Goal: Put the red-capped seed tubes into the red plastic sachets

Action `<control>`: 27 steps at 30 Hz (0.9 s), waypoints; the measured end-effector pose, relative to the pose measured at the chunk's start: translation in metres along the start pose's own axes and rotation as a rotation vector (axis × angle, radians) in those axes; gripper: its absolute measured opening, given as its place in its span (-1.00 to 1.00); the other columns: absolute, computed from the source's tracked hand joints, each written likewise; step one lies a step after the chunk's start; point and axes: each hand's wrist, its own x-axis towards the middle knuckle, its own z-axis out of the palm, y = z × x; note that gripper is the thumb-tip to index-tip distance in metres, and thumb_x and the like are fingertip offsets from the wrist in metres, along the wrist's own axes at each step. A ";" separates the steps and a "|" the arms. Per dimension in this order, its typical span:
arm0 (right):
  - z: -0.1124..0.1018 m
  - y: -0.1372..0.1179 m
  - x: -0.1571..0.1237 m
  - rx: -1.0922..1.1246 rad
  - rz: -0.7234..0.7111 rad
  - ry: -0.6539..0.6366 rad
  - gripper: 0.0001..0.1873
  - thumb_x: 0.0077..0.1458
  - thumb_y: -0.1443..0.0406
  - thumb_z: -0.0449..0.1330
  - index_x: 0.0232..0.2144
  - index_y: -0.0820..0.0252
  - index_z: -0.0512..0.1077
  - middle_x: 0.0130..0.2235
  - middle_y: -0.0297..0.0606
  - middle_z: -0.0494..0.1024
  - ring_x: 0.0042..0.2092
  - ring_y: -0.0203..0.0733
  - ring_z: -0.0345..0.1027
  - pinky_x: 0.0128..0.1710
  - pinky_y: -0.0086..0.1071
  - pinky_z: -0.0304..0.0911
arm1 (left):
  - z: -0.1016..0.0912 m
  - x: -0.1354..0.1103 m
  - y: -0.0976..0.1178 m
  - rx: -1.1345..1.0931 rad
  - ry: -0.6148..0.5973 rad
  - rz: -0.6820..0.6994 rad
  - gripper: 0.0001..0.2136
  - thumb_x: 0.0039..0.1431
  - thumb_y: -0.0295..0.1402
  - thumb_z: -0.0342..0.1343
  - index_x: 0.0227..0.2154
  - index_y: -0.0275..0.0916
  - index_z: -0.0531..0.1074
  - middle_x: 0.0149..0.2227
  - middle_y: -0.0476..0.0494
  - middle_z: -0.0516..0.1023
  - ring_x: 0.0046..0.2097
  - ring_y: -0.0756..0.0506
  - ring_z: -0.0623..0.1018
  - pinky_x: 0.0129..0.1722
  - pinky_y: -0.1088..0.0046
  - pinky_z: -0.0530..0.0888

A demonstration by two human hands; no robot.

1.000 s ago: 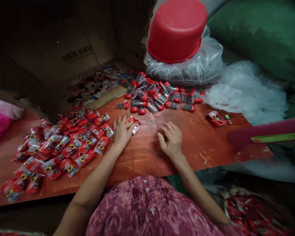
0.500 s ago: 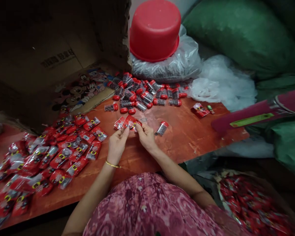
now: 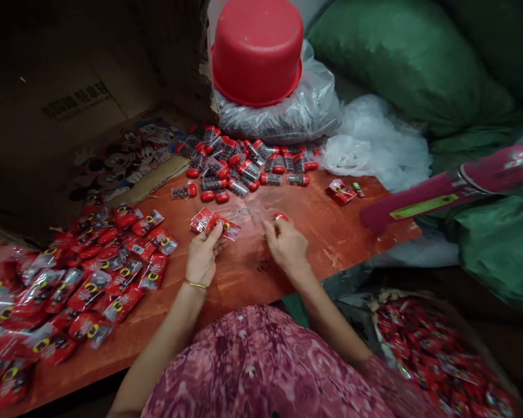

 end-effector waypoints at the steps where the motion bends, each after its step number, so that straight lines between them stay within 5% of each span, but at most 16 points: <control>1: -0.006 0.007 0.004 -0.126 0.087 0.009 -0.51 0.07 -0.07 -0.06 -0.57 0.18 0.36 -0.53 -0.17 0.41 -0.41 -0.14 0.32 -0.42 -0.35 0.10 | 0.000 0.000 0.000 -0.003 -0.006 -0.009 -0.66 -0.44 -0.26 0.37 -0.53 -0.31 0.45 -0.51 -0.02 0.55 -0.49 0.05 0.50 -0.44 0.56 0.40; 4: -0.010 0.021 0.012 -0.344 0.181 -0.030 -0.53 0.05 -0.05 -0.01 -0.50 0.23 0.38 -0.43 0.00 0.45 -0.35 0.01 0.36 -0.42 -0.28 0.13 | 0.003 -0.001 0.000 -0.019 -0.044 -0.048 -0.68 -0.40 -0.26 0.37 -0.55 -0.30 0.42 -0.52 -0.01 0.54 -0.50 0.05 0.49 -0.45 0.56 0.41; 8: 0.006 0.022 0.012 -0.334 -0.009 -0.025 -0.71 0.02 0.12 0.08 -0.36 0.27 0.37 -0.32 0.05 0.46 -0.22 0.09 0.32 -0.32 -0.20 0.18 | 0.005 -0.004 -0.001 -0.035 -0.073 -0.085 -0.71 -0.34 -0.26 0.35 -0.57 -0.29 0.40 -0.57 0.00 0.51 -0.52 0.04 0.49 -0.46 0.55 0.39; 12: 0.013 0.018 0.000 0.095 -0.150 -0.053 -0.77 0.05 0.19 0.05 -0.30 0.23 0.34 -0.38 -0.16 0.45 -0.32 -0.11 0.33 -0.30 -0.26 0.23 | -0.002 -0.005 0.003 -0.020 -0.071 -0.081 -0.69 -0.33 -0.23 0.34 -0.55 -0.30 0.41 -0.56 -0.02 0.53 -0.49 0.03 0.50 -0.46 0.57 0.38; 16: -0.003 0.013 -0.020 0.577 -0.173 -0.106 -0.79 0.03 0.18 0.10 -0.32 0.19 0.36 -0.42 -0.32 0.45 -0.41 -0.27 0.31 -0.39 -0.41 0.25 | -0.009 -0.005 0.007 -0.007 -0.079 -0.079 -0.65 -0.39 -0.21 0.36 -0.53 -0.31 0.43 -0.55 -0.02 0.54 -0.49 0.04 0.50 -0.43 0.55 0.40; 23: -0.022 -0.007 -0.028 0.669 -0.180 -0.307 -0.86 -0.05 0.26 0.17 -0.39 0.19 0.44 -0.48 -0.36 0.45 -0.50 -0.35 0.27 -0.52 -0.50 0.21 | -0.008 -0.008 0.003 0.105 -0.139 -0.005 -0.64 -0.40 -0.19 0.36 -0.54 -0.36 0.48 -0.54 -0.03 0.53 -0.50 0.04 0.46 -0.43 0.53 0.38; 27: -0.015 -0.013 -0.025 0.739 -0.134 -0.291 -0.85 -0.06 0.25 0.17 -0.41 0.21 0.43 -0.51 -0.37 0.43 -0.54 -0.37 0.24 -0.56 -0.50 0.19 | -0.012 -0.005 0.002 0.177 -0.184 0.066 -0.64 -0.35 -0.20 0.34 -0.50 -0.38 0.51 -0.53 -0.06 0.53 -0.49 0.05 0.45 -0.44 0.55 0.35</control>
